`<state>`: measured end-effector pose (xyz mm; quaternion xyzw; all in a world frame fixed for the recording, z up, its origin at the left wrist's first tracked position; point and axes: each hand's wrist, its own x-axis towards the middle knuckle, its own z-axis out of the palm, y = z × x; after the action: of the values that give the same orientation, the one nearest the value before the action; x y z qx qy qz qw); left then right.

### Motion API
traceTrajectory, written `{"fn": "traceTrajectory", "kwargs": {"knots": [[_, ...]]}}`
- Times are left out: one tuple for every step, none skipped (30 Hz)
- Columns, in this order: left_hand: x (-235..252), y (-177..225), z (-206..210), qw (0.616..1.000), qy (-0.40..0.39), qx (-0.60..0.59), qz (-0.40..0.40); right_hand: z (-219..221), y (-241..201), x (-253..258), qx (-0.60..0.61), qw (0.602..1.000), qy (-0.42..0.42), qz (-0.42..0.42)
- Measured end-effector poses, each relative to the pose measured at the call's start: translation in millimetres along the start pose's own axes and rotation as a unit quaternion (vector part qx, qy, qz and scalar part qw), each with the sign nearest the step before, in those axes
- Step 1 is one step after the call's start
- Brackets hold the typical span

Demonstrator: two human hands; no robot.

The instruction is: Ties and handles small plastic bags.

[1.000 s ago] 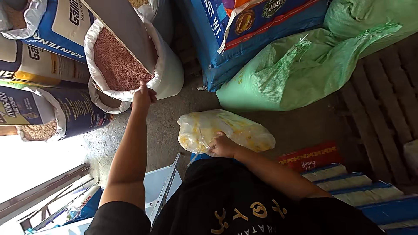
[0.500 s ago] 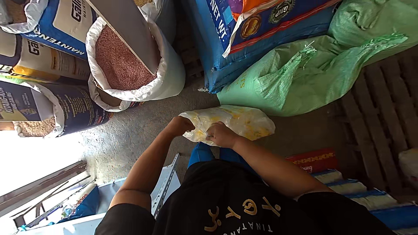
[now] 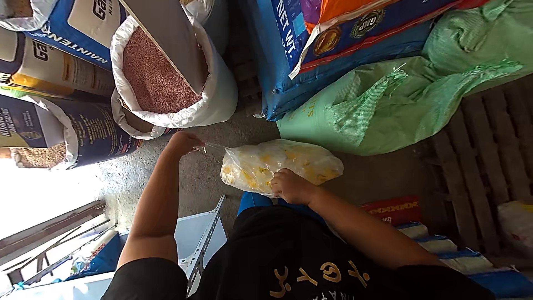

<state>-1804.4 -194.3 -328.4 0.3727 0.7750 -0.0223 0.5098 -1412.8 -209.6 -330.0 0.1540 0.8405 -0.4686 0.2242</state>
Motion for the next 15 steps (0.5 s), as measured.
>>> {"fn": "traceTrajectory", "kwargs": {"knots": [[-10,4,0,1.0,-0.008,0.011,0.007,-4,-1,3,0.01,0.999,-0.017,0.045],[-21,10,4,1.0,-0.021,0.012,0.018,-9,-1,7,0.019,0.994,-0.038,0.1],[-32,18,11,0.999,-0.041,0.004,0.032,-18,-4,13,0.022,0.985,-0.064,0.159],[-41,26,19,0.997,-0.062,-0.009,0.046,-26,-8,19,0.022,0.974,-0.086,0.21],[-47,33,27,0.994,-0.084,-0.022,0.059,-32,-13,25,0.02,0.965,-0.097,0.245],[-53,40,35,0.992,-0.101,-0.037,0.069,-34,-18,32,0.021,0.961,-0.089,0.262],[-56,46,42,0.99,-0.108,-0.049,0.078,-32,-23,39,0.025,0.962,-0.069,0.262],[-58,51,48,0.988,-0.11,-0.061,0.085,-28,-27,47,0.028,0.967,-0.049,0.249],[-58,54,53,0.987,-0.11,-0.07,0.09,-22,-33,55,0.029,0.972,-0.035,0.231],[-58,56,56,0.987,-0.111,-0.071,0.097,-14,-38,63,0.029,0.976,-0.024,0.215],[-57,57,58,0.985,-0.115,-0.067,0.105,-6,-41,70,0.031,0.979,-0.015,0.203],[-55,58,59,0.984,-0.121,-0.062,0.114,1,-42,76,0.034,0.981,-0.005,0.192],[-53,58,58,0.983,-0.124,-0.06,0.12,7,-42,78,0.039,0.983,0.005,0.18],[-50,57,57,0.983,-0.122,-0.063,0.122,9,-41,78,0.043,0.984,0.005,0.173],[-48,55,54,0.984,-0.114,-0.071,0.12,8,-40,74,0.056,0.984,0.001,0.167]]}}
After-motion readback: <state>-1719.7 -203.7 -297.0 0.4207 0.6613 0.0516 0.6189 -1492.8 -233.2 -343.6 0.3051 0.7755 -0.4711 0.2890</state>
